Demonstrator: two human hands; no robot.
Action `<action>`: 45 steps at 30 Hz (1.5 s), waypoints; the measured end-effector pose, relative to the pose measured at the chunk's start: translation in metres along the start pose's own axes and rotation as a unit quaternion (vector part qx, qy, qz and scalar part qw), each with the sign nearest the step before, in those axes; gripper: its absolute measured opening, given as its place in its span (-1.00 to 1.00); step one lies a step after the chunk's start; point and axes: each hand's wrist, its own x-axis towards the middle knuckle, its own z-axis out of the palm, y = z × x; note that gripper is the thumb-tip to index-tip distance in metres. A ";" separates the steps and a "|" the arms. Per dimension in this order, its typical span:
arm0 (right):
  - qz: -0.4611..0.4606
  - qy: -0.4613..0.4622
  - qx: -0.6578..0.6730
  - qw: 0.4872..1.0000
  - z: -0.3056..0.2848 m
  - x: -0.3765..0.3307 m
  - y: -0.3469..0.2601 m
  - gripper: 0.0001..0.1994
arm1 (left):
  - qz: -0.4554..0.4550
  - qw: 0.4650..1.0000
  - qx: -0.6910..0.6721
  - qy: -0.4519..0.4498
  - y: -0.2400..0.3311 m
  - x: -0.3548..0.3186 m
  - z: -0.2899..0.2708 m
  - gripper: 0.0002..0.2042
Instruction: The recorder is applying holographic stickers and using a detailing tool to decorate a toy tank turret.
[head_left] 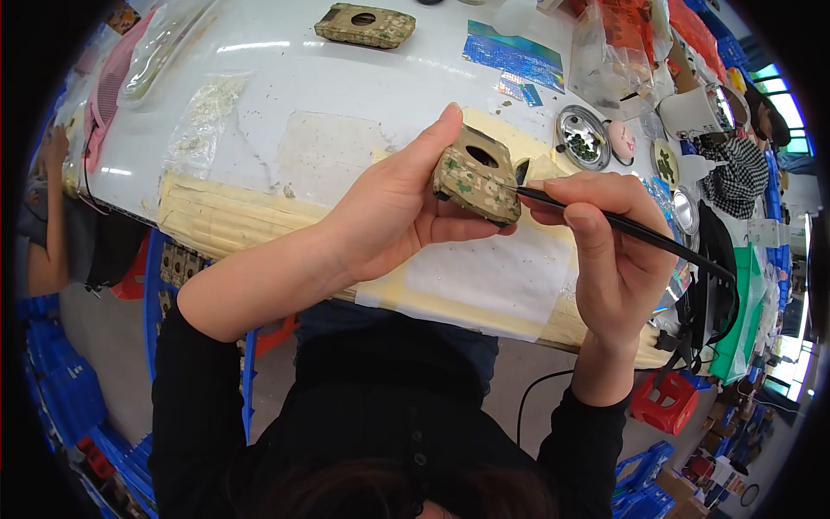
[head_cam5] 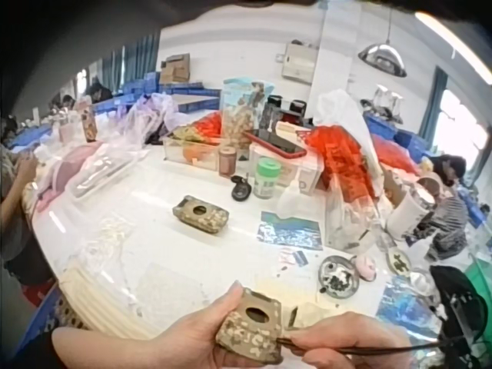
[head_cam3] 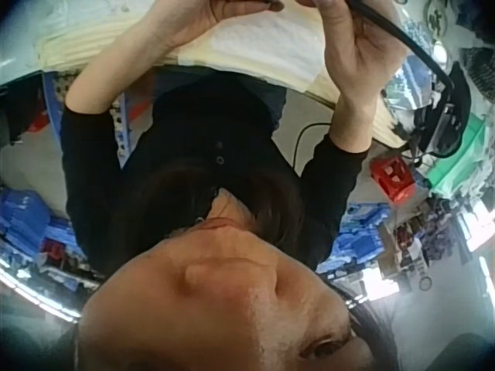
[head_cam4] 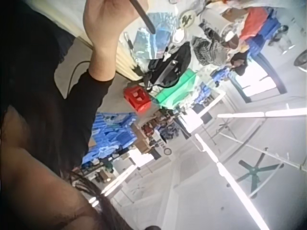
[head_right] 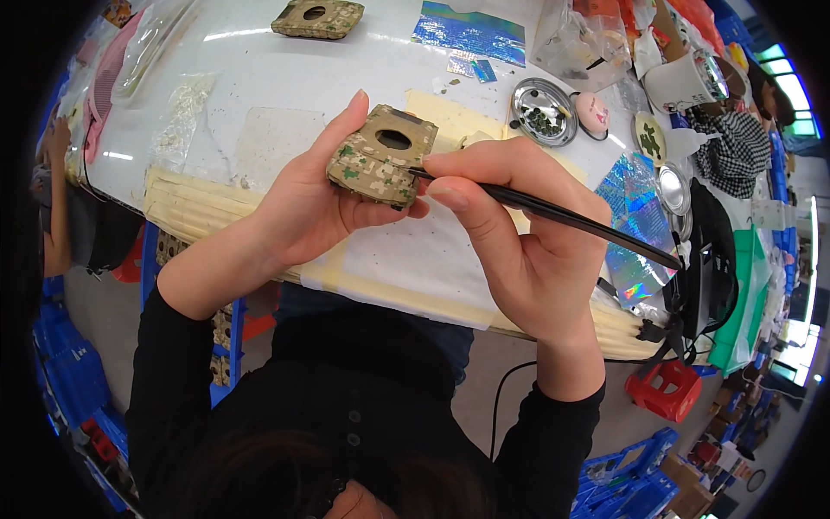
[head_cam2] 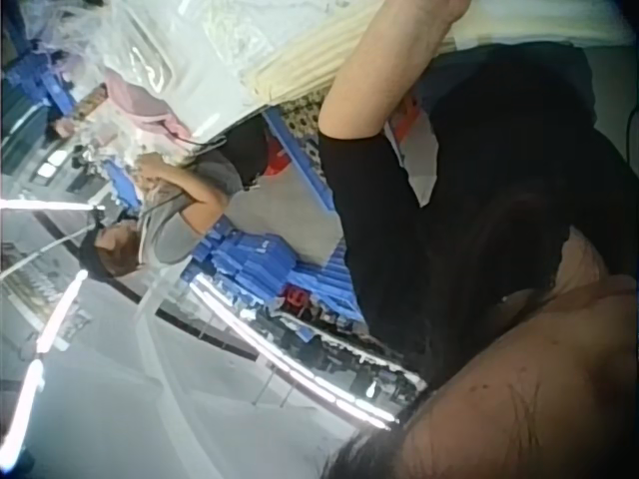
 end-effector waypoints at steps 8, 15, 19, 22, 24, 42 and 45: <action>0.004 0.005 -0.009 1.000 0.000 -0.002 0.001 -0.79 | 0.005 0.999 0.003 0.046 0.001 -0.001 0.010 -0.30; 0.017 0.036 0.019 0.999 0.003 -0.001 0.002 -0.83 | 0.006 0.999 0.009 0.049 0.001 -0.002 0.010 -0.29; 0.032 0.094 0.076 0.992 0.012 0.000 0.002 -0.89 | 0.009 0.999 0.011 0.047 0.000 -0.001 0.009 -0.29; 0.032 0.092 0.076 0.992 0.011 0.000 0.001 -0.89 | 0.008 0.999 0.007 0.048 0.000 -0.001 0.010 -0.30; 0.035 0.092 0.075 0.992 0.011 0.000 0.001 -0.89 | 0.008 0.999 0.007 0.048 0.000 -0.001 0.010 -0.30; -0.034 0.100 0.064 0.992 -0.012 -0.005 -0.001 -0.64 | 0.014 0.999 0.014 0.044 0.001 -0.001 0.009 -0.31; -0.031 0.179 0.012 0.983 -0.021 -0.014 -0.001 -0.67 | 0.024 1.000 0.002 0.014 0.000 0.000 0.001 -0.33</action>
